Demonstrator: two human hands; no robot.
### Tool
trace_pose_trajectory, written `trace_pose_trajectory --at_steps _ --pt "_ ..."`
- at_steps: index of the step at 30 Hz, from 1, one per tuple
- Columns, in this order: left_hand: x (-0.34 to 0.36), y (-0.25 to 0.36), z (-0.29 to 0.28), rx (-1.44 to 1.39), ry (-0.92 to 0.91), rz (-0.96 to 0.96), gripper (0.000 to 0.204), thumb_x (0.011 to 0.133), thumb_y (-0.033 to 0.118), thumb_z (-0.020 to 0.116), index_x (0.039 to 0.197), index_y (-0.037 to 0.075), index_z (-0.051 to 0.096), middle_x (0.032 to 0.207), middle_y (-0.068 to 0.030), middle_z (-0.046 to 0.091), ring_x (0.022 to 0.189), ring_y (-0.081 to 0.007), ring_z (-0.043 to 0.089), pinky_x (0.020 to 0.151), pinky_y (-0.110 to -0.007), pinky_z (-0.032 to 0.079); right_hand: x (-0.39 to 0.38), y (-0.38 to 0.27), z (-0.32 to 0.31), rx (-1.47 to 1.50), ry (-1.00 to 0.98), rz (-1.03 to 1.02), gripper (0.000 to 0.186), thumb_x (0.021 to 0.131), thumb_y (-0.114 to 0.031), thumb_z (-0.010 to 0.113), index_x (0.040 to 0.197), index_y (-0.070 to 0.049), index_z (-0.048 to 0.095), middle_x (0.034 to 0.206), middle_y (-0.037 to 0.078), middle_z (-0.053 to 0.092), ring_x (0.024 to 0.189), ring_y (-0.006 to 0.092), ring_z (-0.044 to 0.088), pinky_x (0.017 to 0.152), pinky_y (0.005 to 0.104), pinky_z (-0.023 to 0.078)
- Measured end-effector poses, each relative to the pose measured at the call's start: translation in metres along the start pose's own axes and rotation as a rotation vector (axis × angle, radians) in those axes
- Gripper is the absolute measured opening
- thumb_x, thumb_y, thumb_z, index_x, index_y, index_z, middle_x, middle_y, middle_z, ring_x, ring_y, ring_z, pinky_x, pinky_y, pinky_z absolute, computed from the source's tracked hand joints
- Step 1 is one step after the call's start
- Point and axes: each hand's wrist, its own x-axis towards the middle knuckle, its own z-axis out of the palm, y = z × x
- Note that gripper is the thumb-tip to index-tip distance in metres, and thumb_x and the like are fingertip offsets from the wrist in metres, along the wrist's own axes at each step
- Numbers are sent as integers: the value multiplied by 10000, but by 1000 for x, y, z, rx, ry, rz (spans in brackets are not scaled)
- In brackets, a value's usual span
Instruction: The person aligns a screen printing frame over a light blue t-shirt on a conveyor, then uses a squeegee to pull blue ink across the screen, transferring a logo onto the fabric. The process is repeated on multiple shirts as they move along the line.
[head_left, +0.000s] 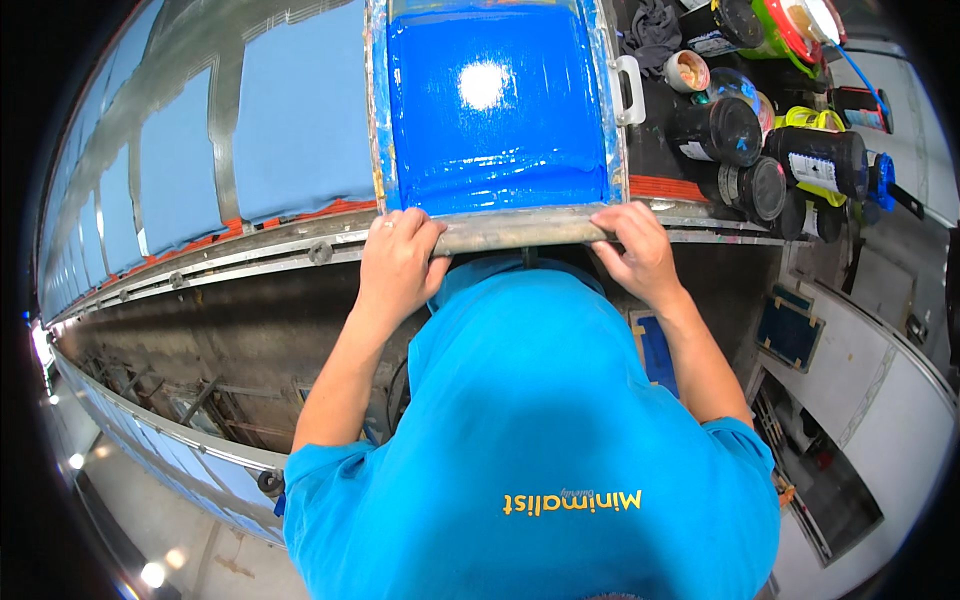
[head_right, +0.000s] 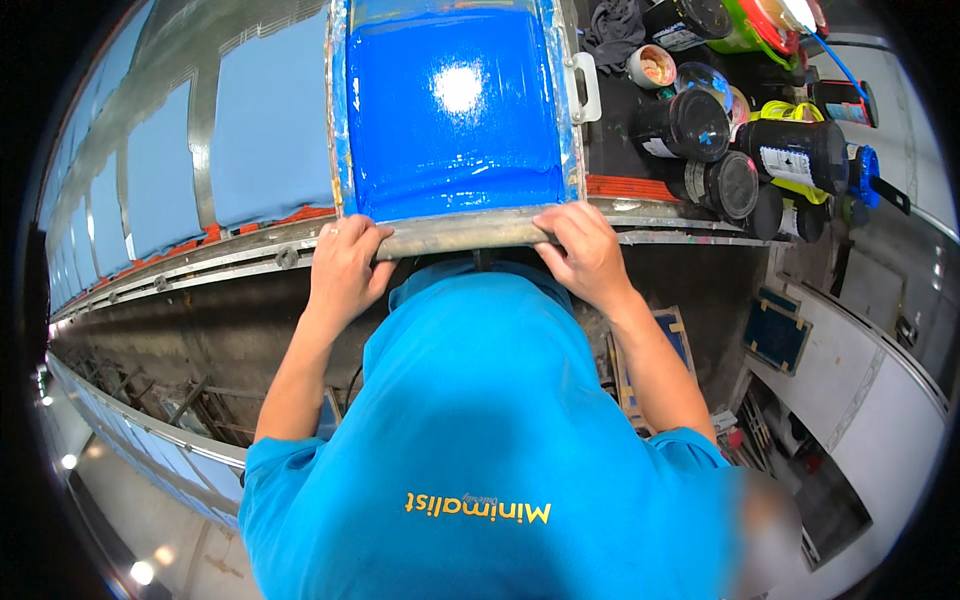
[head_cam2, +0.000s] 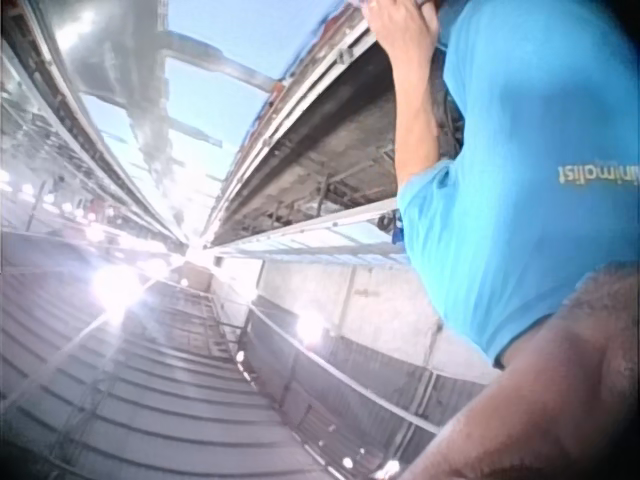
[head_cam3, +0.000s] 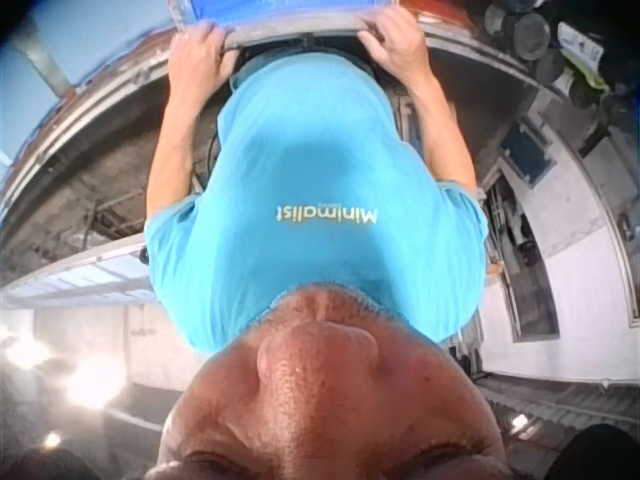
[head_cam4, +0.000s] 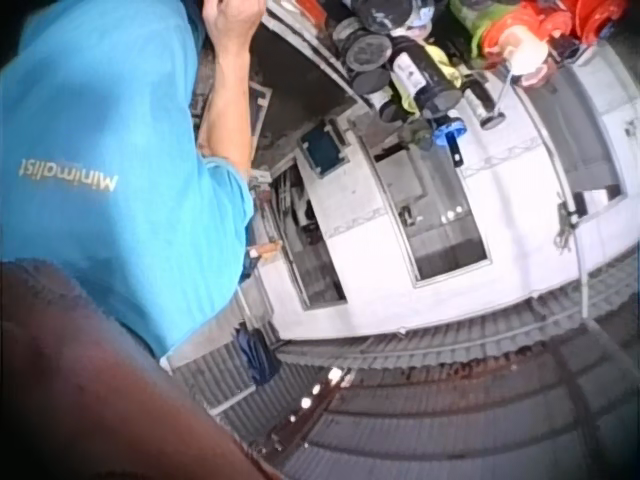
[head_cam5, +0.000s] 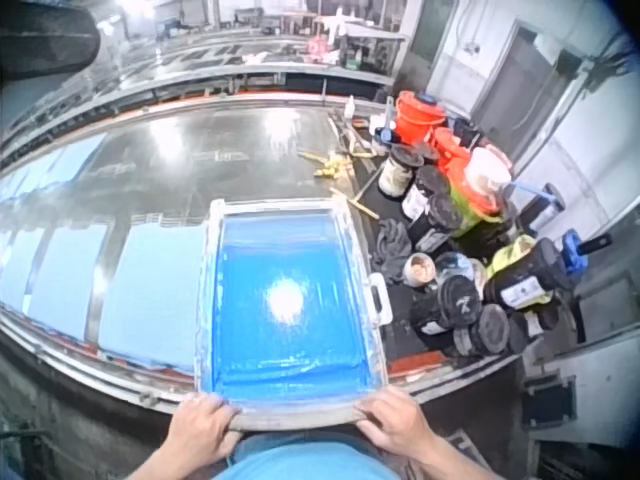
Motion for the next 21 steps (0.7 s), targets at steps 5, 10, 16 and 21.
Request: trace_pose_trajectory --at_steps 5,10,16,21 --pt "41 -27 -12 62 146 67 323 771 359 849 848 96 678 814 -55 626 727 -278 608 666 -408 424 54 15 -17 15 157 -56 396 819 -189 876 1126 -12 699 1088 148 717 1032 335 685 916 403 540" --pt "36 -79 10 -193 272 -453 520 902 548 751 838 36 687 854 -128 629 825 -343 637 742 -440 493 70 72 0 252 526 517 417 988 -266 738 1294 2 646 1169 139 728 1064 209 701 950 339 540" --pt "9 -119 58 -620 646 -802 725 981 592 656 1082 -125 687 1117 -230 704 1028 -254 663 879 -439 509 44 139 40 425 373 585 486 1008 -245 711 1409 -10 571 1213 168 715 1107 204 693 966 336 544" --pt "-8 -115 64 -912 326 -1178 962 926 836 497 1084 -85 727 984 -128 724 960 -202 621 854 -415 505 115 198 31 334 201 543 584 1000 -257 717 1486 -4 513 1227 137 698 1049 196 688 927 323 539"
